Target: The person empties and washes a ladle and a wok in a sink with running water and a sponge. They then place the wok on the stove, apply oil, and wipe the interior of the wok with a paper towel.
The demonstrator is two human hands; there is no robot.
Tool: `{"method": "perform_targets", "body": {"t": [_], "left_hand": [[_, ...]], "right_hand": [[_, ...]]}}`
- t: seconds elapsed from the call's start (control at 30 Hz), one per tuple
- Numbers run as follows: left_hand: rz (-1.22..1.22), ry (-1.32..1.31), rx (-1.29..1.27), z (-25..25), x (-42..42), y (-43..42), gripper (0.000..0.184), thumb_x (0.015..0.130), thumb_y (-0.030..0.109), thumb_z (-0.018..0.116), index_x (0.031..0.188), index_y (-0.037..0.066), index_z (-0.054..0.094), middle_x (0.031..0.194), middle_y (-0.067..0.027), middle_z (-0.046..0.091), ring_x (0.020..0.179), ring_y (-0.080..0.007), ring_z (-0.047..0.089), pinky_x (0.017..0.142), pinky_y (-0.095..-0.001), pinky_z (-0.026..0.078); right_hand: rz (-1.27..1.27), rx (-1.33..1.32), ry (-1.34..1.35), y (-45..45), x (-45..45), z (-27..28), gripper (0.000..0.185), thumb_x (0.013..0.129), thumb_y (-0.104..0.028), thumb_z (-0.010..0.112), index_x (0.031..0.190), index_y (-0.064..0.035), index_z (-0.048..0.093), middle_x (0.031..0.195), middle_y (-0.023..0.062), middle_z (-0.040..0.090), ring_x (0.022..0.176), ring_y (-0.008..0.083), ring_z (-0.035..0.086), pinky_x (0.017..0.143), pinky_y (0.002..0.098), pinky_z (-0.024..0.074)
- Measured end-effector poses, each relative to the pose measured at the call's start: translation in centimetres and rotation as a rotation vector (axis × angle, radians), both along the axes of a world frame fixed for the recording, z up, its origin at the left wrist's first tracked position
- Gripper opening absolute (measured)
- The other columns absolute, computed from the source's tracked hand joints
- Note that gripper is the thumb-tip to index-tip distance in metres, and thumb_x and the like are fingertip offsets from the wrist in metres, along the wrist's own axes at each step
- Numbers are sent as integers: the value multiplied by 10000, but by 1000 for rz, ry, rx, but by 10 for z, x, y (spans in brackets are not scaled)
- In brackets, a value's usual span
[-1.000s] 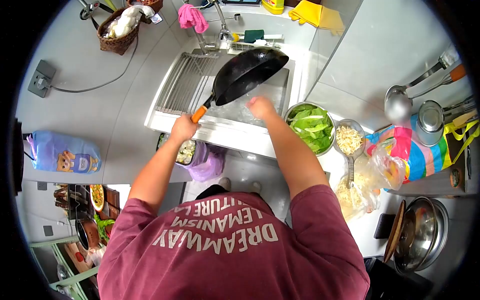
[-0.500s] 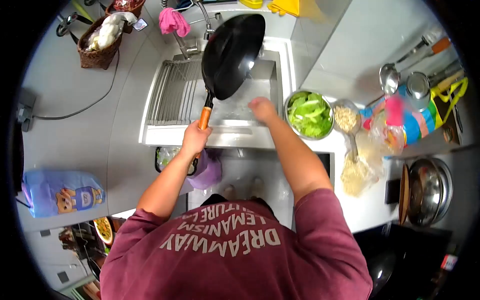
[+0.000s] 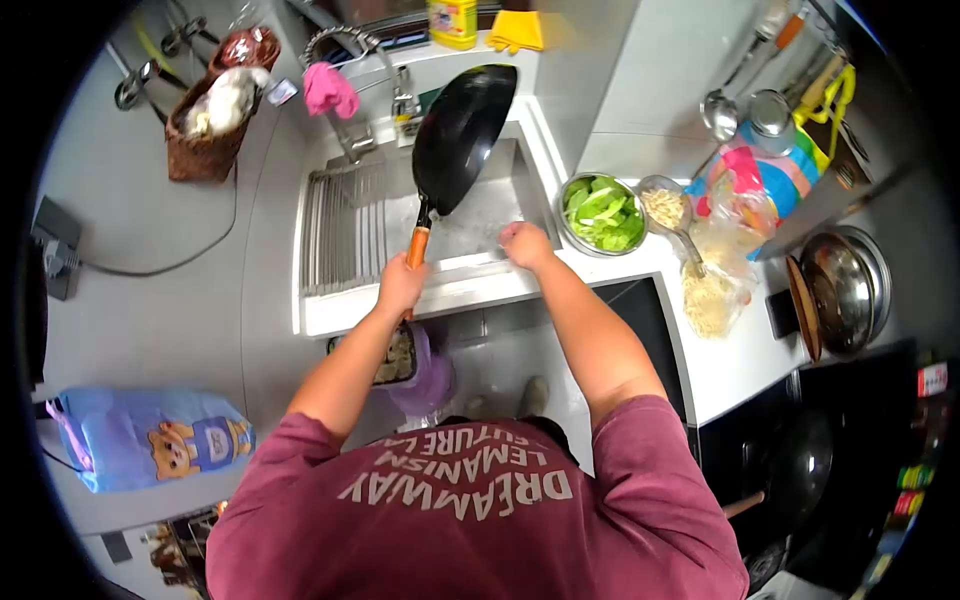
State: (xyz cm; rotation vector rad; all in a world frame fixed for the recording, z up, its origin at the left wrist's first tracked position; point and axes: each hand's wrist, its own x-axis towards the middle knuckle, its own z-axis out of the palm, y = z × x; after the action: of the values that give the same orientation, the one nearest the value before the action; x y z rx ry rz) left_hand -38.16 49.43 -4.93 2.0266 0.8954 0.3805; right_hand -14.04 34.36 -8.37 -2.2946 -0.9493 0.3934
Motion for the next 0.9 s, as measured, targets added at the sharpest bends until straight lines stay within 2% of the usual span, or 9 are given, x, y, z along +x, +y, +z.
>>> {"method": "perform_targets", "body": {"t": [0.1,0.13,0.2,0.27,0.3,0.4,0.57,0.77,0.9], "left_hand": [[-92,-166,-721,20,6,-19,183,838,166,629,819,37,501,658,-75,556,553,-192,554,504,-321,458],[-97,-255,-923,48,3,-37,134,879,139,579,833,87,464,625,13,464,506,-70,440,448,-232,387],[-103,-357,-1203,63,3,-52,122,896,150,568,856,93,468,634,33,463,491,-51,422,440,-219,378],[-110,-447,-1469,71,1,-67,116,921,169,548,850,112,476,624,63,450,474,-22,400,427,-192,356],[-141,-464,-1520,76,0,-77,116,921,171,547,846,116,477,617,68,446,472,-20,399,426,-189,356],[-264,-487,-1626,99,-8,-122,118,917,180,548,828,135,484,585,85,428,464,-12,399,421,-175,357],[-372,-374,-1696,121,-14,-234,149,915,159,518,786,133,449,585,82,431,465,-17,403,435,-185,378],[-724,-151,-1571,150,-47,-431,125,920,150,498,811,124,442,621,77,438,487,-13,421,458,-189,407],[-955,41,-1624,167,-87,-576,122,900,142,531,823,111,442,633,68,454,491,-13,441,458,-184,430]], "right_hand": [[-92,162,295,-10,-44,40,353,887,-366,600,924,-30,699,867,119,694,820,216,639,779,323,482],[-128,250,376,-13,-55,42,378,887,-388,596,920,-26,702,869,127,694,842,223,643,784,319,477],[-144,335,566,-19,-66,38,476,919,-448,546,975,2,692,942,109,694,878,198,632,825,314,460],[-157,347,832,-36,-99,81,494,919,-466,540,1014,-1,674,964,92,686,881,192,625,849,318,457],[-159,354,963,-46,-116,105,504,919,-475,536,1034,-2,666,975,84,683,882,189,621,861,321,456],[-135,539,1059,-84,-147,140,470,925,-450,543,1053,-8,639,957,62,661,846,159,620,832,306,480],[-80,647,898,-195,-171,163,266,929,-291,575,926,-30,627,826,27,630,705,99,608,657,232,503],[-410,804,742,-411,-246,186,259,933,-282,558,905,-33,624,775,23,623,672,98,609,626,251,513],[-657,924,562,-565,-323,197,269,953,-281,519,882,-35,600,759,30,625,629,114,625,596,229,512]]}}
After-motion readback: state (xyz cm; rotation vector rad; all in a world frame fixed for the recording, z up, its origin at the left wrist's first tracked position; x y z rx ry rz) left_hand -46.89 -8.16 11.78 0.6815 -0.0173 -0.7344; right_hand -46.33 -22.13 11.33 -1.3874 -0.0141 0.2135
